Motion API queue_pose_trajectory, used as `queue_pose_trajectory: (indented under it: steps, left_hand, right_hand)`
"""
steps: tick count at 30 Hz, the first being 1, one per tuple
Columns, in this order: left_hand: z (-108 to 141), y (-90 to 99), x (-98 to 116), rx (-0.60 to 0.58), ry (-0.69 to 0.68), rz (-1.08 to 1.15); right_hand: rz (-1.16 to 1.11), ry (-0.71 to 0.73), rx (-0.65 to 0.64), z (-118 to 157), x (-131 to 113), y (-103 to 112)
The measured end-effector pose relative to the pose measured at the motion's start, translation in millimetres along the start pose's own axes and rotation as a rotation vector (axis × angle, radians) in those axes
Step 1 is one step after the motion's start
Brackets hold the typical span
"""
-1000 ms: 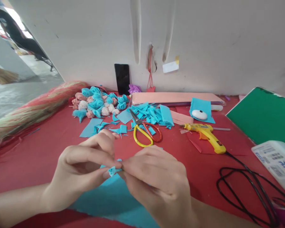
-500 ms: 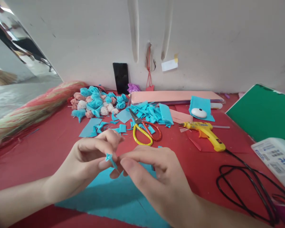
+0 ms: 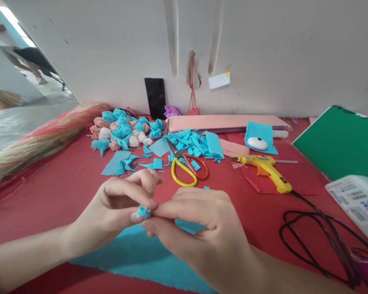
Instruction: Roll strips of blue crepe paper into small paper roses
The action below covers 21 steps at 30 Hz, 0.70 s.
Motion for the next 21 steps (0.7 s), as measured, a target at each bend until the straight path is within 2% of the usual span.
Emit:
queue_pose_trajectory:
  steps: [9,21]
  left_hand:
    - [1,-0.2,-1,-0.026,0.036,0.028]
    - [1,-5.2,-2,-0.123,0.143,0.144]
  right_hand:
    - [0.004,-0.021,-0.023,-4,-7,1]
    - [-0.193,-0.334,-0.151,0,8,-6]
Point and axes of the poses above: each hand's wrist, its own z-axis away from the middle knuckle, its own y-axis out of the back of the hand, x = y × z, the point moved 4 cm from there along -z, towards the middle knuckle, and after that the axes turned 14 degrees about x, right-handed, at the moved point
